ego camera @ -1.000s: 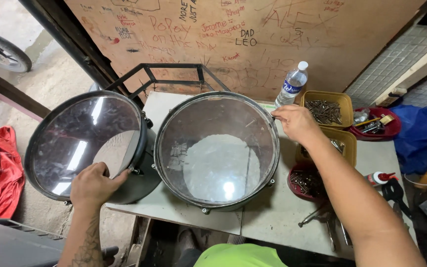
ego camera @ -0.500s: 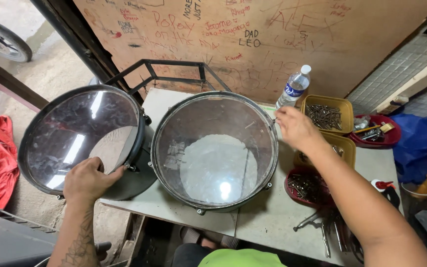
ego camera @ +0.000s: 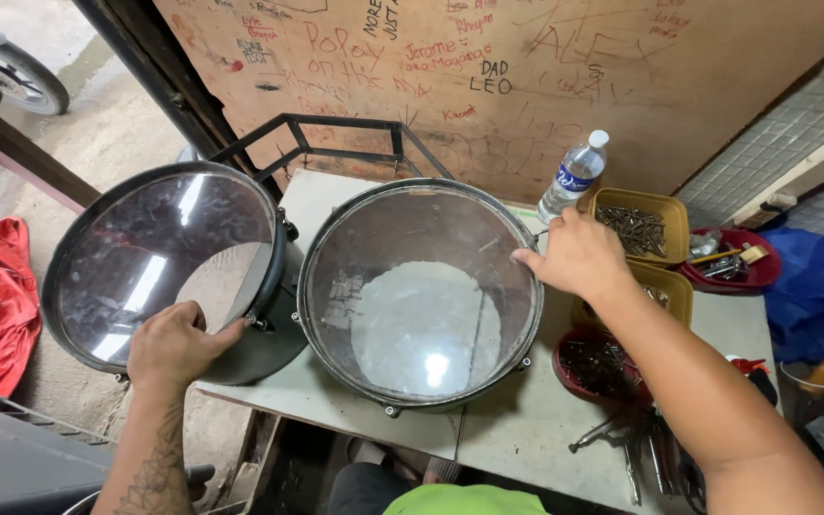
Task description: The person places a clear drumhead onto a drum shell and secures it by hand-tightening the tension rods around the rim. They then use a drum key to tighten the rods further, alternating between them to ensure even tension.
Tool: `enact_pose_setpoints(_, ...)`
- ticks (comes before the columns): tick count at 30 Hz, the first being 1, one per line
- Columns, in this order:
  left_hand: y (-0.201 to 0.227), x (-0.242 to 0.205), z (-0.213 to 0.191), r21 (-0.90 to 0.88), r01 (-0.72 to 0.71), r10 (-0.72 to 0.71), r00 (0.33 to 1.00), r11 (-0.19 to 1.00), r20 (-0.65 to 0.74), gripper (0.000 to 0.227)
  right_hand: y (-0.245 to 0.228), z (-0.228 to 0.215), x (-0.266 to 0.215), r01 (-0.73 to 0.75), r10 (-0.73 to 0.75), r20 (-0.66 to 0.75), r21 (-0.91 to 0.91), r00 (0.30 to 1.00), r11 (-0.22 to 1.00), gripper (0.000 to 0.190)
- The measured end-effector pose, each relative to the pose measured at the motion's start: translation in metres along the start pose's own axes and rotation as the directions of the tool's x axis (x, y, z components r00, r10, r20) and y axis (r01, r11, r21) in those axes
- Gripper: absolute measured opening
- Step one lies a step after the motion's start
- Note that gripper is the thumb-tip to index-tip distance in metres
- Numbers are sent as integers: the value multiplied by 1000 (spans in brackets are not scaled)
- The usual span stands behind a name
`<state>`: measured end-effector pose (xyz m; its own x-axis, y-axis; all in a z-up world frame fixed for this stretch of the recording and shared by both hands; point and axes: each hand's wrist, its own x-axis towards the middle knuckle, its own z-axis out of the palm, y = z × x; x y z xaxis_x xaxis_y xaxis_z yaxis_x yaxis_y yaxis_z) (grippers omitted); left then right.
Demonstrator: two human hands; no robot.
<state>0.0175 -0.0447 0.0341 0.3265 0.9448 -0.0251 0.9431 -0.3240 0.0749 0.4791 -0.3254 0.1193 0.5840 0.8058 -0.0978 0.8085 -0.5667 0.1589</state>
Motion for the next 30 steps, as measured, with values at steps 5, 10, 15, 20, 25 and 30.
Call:
enact_pose_setpoints(5,-4,-1,-4,-23,-17,17,1000,1000,13,72,8,35,3,-33,34,-11,109,999,993,70)
enact_pose_setpoints(10,-1,-3,-8,-46,-19,21,999,999,50,73,14,81,5,-1,20,-212,89,977,996,57)
enact_pose_setpoints(15,1,-2,-11,-47,-1,4,997,999,72,74,51,67,-12,236,-194,-149,368,970,899,44)
enact_pose_setpoints(20,1,0,-10,-68,-14,20,996,998,84,72,84,90,19,199,-124,-156,785,980,587,27)
enact_pose_setpoints(25,0,4,-6,-75,-23,29,996,997,83,69,78,97,48,10,-109,7,987,994,158,73)
enact_pose_setpoints(30,-1,6,-8,-69,-34,41,993,997,106,70,56,98,68,-21,-260,59,989,964,149,92)
